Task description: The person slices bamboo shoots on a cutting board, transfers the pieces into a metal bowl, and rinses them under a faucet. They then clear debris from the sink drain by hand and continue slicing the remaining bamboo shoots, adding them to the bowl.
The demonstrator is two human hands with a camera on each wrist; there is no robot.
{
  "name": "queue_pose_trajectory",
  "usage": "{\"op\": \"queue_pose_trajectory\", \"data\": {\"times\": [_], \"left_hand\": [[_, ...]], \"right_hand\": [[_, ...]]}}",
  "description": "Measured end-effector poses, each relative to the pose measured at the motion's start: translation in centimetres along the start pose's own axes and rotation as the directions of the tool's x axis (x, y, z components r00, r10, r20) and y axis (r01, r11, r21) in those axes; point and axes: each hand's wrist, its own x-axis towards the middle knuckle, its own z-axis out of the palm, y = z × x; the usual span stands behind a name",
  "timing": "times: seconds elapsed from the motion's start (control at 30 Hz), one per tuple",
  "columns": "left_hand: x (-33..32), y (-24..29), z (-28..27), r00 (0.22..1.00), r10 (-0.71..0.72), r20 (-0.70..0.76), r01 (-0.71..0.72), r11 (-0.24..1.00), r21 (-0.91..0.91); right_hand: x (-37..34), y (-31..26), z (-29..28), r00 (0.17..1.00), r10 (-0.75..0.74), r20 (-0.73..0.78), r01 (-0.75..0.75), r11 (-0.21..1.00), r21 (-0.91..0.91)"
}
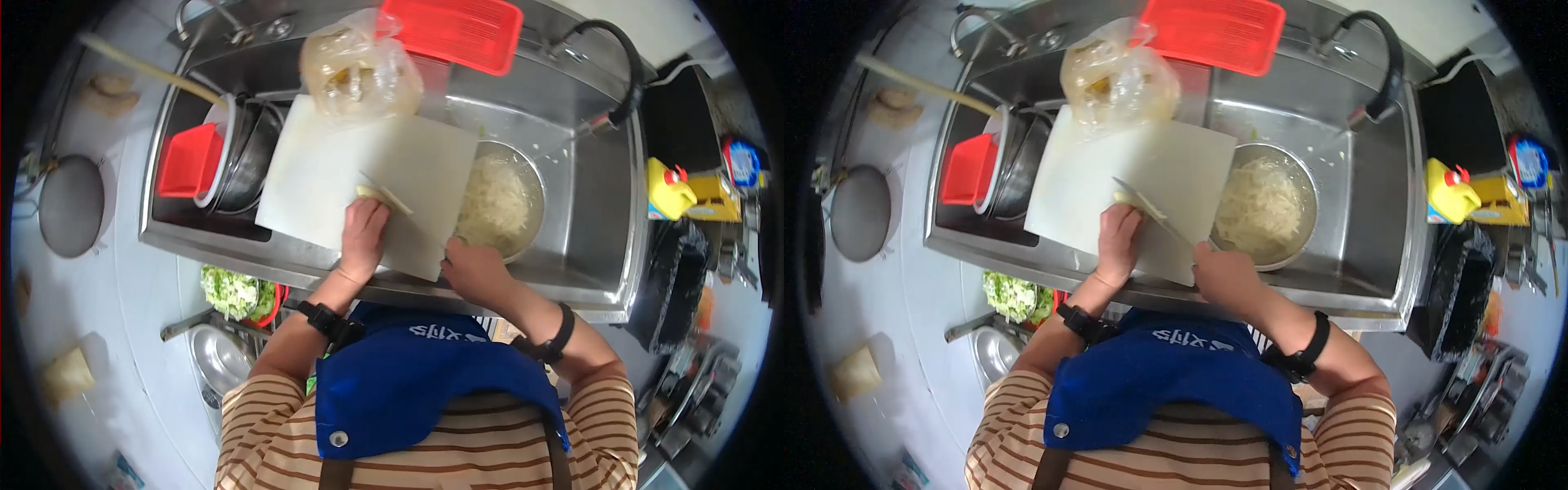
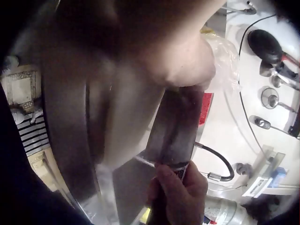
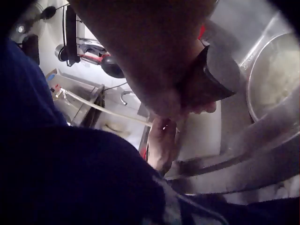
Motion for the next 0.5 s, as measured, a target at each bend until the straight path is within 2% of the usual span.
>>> {"op": "queue_pose_trajectory", "data": {"times": [0.1, 0.27, 0.37, 0.5], "left_hand": [[0.0, 0.0, 0.0, 1.000, -0.015, 0.014, 0.015, 1.000, -0.004], [0.3, 0.3, -0.1, 0.998, -0.052, 0.046, 0.050, 0.998, 0.042], [0.4, 0.4, -0.6, 0.998, -0.042, 0.050, 0.042, 0.999, 0.009], [0.3, 0.5, -0.5, 0.997, -0.045, 0.066, 0.043, 0.999, 0.033]], "right_hand": [[0.4, -0.1, -1.1, 1.000, 0.002, -0.021, -0.002, 1.000, -0.017], [0.9, -1.4, -2.6, 0.993, -0.106, 0.046, 0.114, 0.969, -0.218], [2.3, -1.2, -1.7, 0.998, -0.043, 0.043, 0.050, 0.982, -0.180], [3.0, -0.4, -1.3, 0.993, -0.100, 0.059, 0.110, 0.970, -0.215]]}}
